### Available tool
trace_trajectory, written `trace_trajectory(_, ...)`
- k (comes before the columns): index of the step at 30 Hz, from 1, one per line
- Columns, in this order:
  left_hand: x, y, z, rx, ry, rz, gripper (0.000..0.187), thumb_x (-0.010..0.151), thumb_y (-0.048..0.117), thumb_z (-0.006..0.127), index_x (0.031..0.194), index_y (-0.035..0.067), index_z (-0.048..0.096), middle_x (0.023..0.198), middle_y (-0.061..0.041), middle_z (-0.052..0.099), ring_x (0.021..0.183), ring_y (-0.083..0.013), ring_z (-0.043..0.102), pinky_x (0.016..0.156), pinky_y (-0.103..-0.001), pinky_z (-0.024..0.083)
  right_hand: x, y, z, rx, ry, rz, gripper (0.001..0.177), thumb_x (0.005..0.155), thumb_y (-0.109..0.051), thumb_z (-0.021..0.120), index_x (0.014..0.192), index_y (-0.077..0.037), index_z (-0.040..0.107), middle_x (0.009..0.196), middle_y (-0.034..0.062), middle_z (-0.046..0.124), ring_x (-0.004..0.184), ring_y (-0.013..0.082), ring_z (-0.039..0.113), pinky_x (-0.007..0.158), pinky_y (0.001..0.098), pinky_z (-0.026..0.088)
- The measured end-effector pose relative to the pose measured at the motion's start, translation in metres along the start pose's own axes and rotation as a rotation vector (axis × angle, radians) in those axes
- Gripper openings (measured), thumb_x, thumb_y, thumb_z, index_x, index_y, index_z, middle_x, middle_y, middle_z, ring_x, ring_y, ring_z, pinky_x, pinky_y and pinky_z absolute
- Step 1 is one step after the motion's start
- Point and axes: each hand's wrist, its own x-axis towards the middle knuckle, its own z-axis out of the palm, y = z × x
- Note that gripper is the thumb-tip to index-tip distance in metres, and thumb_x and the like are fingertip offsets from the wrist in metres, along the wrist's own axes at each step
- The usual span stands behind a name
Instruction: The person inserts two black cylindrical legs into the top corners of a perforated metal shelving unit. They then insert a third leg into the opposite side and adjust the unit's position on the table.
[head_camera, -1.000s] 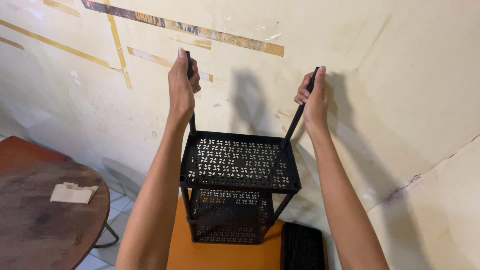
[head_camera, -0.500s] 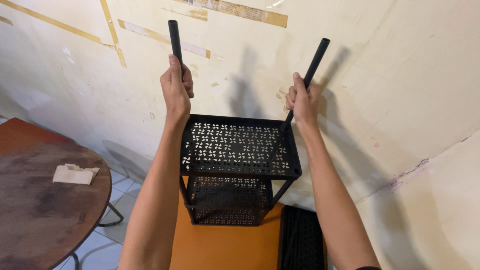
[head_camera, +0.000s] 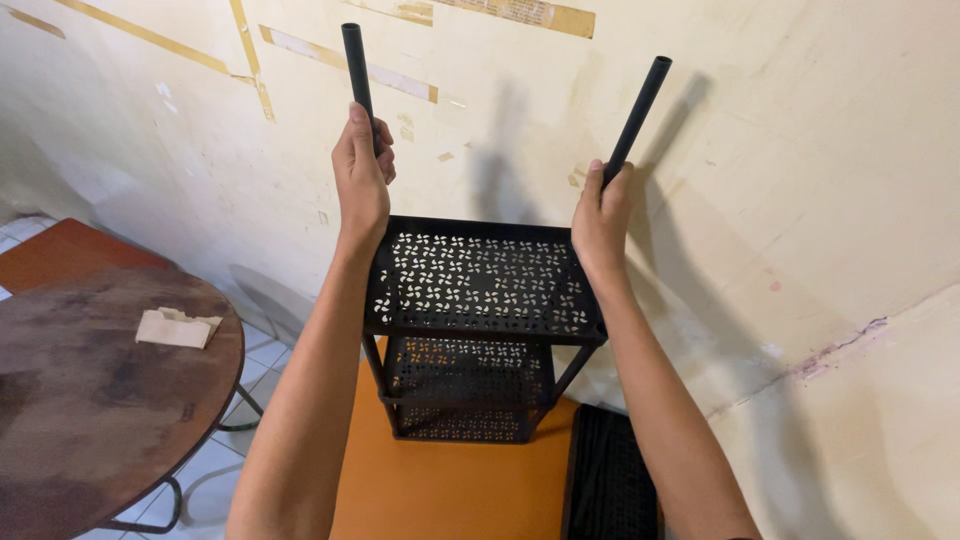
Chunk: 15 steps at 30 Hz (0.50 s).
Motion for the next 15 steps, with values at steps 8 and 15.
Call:
trace_trajectory(8,0.002,-0.002,-0.003,-0.020,0.068,-0.117,0.060,0.105,0.064,0.041,0.071,0.015,0.037,0.060,0.007,0.029,0.047,-0.0042,0.023,0.040,-0.025,0.018,0.008,0.014,0.006,0.368,-0.040,0.165,0.042,0.110,-0.028,0.051,0.073,-0.011,0.045,0.055,-0.0035,0.040,0.043,0.0085,0.039,0.041,0.0298,0.036)
trace_trajectory(15,-0.001,0.001,-0.010,-0.069,0.011,-0.145,0.059,0.107,0.062,0.040,0.072,0.015,0.037,0.062,0.006,0.032,0.049,-0.0044,0.025,0.041,-0.025,0.018,0.014,0.021,-0.002,0.610,-0.240,0.188,0.045,0.110,-0.026,0.054,0.071,-0.013,0.037,0.053,-0.0041,0.034,0.042,0.0069,0.033,0.041,0.0276,0.028)
